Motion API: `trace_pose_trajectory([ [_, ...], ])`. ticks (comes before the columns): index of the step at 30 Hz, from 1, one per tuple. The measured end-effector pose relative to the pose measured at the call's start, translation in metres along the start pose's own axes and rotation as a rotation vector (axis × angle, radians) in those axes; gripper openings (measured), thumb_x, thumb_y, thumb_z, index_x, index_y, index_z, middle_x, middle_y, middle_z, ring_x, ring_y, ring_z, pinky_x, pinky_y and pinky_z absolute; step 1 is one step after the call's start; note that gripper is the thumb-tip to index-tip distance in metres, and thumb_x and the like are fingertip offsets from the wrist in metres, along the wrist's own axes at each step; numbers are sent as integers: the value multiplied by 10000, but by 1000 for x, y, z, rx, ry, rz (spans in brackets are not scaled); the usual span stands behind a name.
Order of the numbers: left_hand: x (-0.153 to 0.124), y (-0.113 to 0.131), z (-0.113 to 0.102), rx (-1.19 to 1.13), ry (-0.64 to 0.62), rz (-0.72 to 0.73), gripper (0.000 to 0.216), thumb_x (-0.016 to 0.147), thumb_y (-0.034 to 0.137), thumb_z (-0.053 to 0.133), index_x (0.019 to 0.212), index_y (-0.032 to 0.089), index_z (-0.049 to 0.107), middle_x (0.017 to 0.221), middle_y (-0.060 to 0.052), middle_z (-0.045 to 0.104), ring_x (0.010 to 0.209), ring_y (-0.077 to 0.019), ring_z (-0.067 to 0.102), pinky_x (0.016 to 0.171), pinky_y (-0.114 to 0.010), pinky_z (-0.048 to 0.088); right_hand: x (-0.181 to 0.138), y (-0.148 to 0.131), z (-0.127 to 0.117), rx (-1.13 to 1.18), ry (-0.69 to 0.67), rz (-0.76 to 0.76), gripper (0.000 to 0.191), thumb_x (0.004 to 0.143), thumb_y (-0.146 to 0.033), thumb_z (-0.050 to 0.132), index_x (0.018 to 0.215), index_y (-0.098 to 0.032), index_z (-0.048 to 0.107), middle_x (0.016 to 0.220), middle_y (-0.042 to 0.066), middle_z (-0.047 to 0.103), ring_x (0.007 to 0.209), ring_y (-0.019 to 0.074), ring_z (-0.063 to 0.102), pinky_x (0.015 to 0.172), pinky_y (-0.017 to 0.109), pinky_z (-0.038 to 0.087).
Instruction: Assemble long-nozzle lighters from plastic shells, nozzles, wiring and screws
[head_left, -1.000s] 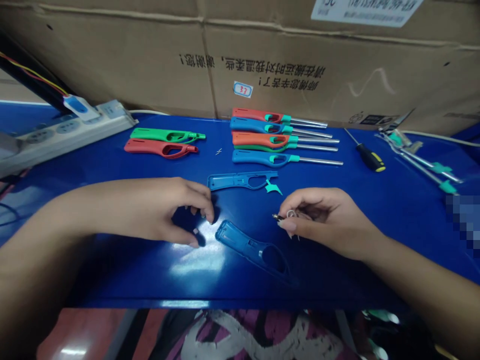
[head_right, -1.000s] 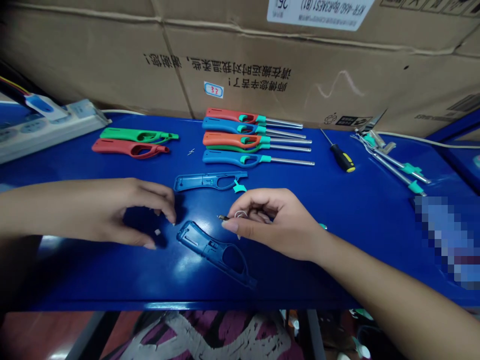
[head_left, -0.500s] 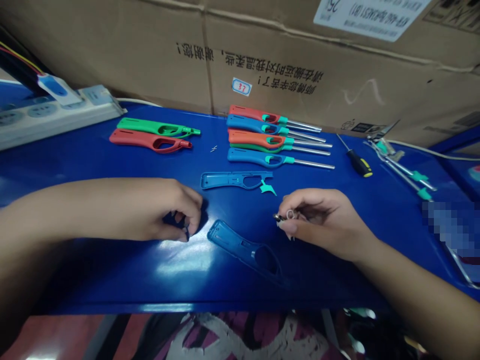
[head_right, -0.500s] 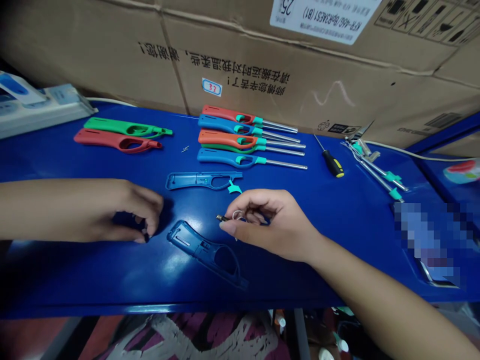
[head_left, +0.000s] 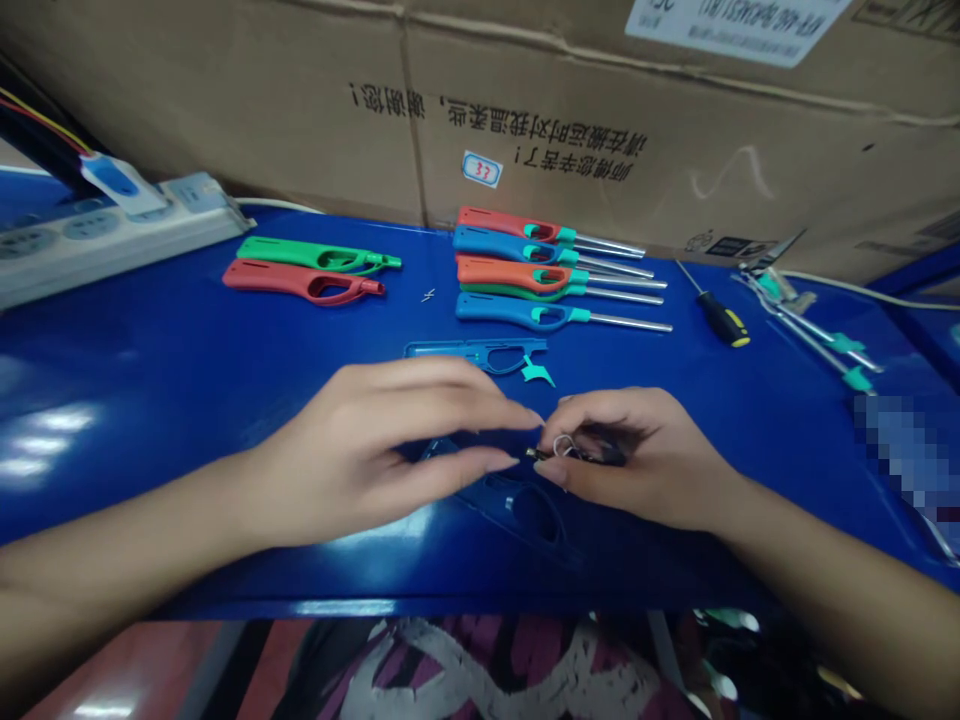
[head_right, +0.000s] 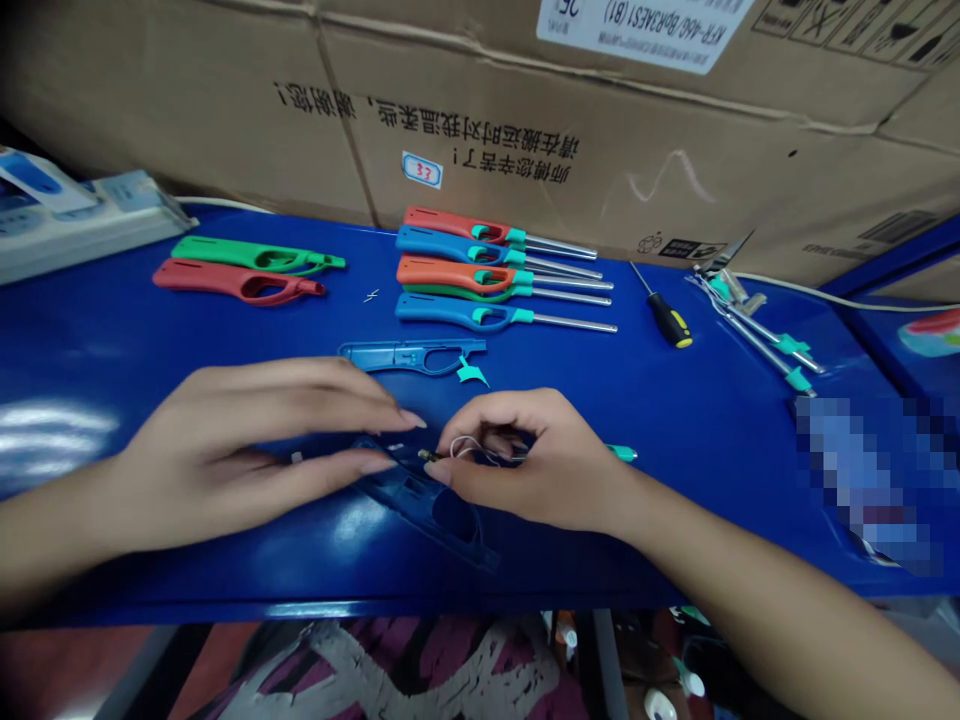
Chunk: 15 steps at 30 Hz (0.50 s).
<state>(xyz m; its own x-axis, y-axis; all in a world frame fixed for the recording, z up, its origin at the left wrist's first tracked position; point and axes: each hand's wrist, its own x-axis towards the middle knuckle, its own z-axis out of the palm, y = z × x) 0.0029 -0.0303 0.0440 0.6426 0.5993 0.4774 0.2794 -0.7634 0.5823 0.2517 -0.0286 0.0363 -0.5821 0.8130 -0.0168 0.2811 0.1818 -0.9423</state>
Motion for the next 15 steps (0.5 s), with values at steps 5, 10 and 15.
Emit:
trace_pose_trajectory([
  [5,-7,1,7,63,-68,118,245,940,130,633,1160,223,692,1104,-47,761,990,-185,708,877,-304,566,0,-3,2,9,-39,-4,93,825,-238,739,808,-157,696,674,-18,619,552,70,404,498,225,335],
  [10,-13,-2,9,63,-56,80,298,963,169,592,1208,319,673,1133,-3,765,993,-184,727,864,-315,582,-1,-4,2,46,-45,37,116,796,-246,790,803,-170,702,669,-25,606,558,75,405,506,231,340],
  [15,-12,0,7,60,-108,39,279,960,163,596,1171,322,688,1136,5,769,998,-176,733,865,-313,590,-2,-3,1,44,-49,29,117,795,-249,796,829,-178,710,726,-12,648,589,81,442,538,235,379],
])
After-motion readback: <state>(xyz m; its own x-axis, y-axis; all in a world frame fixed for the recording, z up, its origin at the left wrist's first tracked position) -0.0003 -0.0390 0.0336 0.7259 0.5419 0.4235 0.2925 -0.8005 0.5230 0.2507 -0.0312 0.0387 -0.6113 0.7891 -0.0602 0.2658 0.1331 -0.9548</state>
